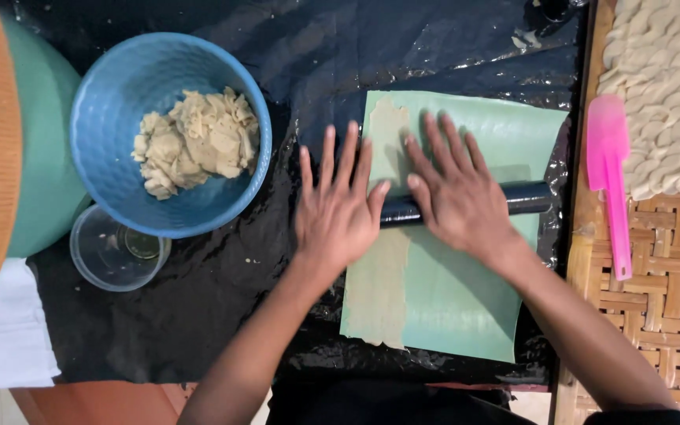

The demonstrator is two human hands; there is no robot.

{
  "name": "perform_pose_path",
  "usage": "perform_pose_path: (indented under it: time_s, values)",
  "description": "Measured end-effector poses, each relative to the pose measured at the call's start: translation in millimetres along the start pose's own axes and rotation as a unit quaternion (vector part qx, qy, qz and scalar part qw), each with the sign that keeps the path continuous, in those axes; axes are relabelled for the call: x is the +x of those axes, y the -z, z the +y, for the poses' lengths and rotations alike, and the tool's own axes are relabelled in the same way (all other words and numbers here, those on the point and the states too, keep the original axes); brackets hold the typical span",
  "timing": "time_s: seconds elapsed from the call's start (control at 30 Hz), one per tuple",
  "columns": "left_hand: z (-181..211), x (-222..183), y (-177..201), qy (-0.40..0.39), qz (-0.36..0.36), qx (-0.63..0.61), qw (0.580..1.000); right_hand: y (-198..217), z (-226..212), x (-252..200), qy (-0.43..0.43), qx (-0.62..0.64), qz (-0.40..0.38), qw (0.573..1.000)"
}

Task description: Using a rolling pin to flatten small pieces of dough onto green leaves for cracker production.

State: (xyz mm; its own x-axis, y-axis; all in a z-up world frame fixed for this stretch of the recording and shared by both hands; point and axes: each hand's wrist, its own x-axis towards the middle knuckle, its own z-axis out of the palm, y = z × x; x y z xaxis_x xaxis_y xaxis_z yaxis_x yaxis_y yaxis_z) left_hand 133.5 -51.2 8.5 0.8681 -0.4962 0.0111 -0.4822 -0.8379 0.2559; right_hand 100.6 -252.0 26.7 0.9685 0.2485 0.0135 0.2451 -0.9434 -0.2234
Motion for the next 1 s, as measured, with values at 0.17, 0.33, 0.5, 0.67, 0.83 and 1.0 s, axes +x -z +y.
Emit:
perform_pose_path:
  time_s: [0.17, 0.33, 0.5, 0.67, 0.83, 1.0]
  values:
    - [-11, 30, 10, 0.004, -0.027, -0.028, 0.999, 4, 7, 18, -0.011, 0.046, 0.019, 0.999]
    - [-6, 12, 14, 0.001, 0.023, -0.017, 1.000, 1, -6, -3, -0.025, 0.039, 0.062, 0.997]
    - [6, -70, -7, -0.092, 0.149, -0.146, 0.974, -11, -30, -52, -0.056, -0.001, 0.062, 0.996]
    - [8, -118, -29, -0.068, 0.123, -0.122, 0.982, -14, -39, -78, -0.046, 0.032, 0.082, 0.995]
    - [8, -80, -11, -0.060, 0.119, -0.093, 0.987, -21, -38, -74, -0.046, 0.059, 0.075, 0.994]
    - [5, -28, -3, -0.040, 0.096, -0.082, 0.991, -14, -23, -37, -0.035, 0.015, 0.064, 0.997]
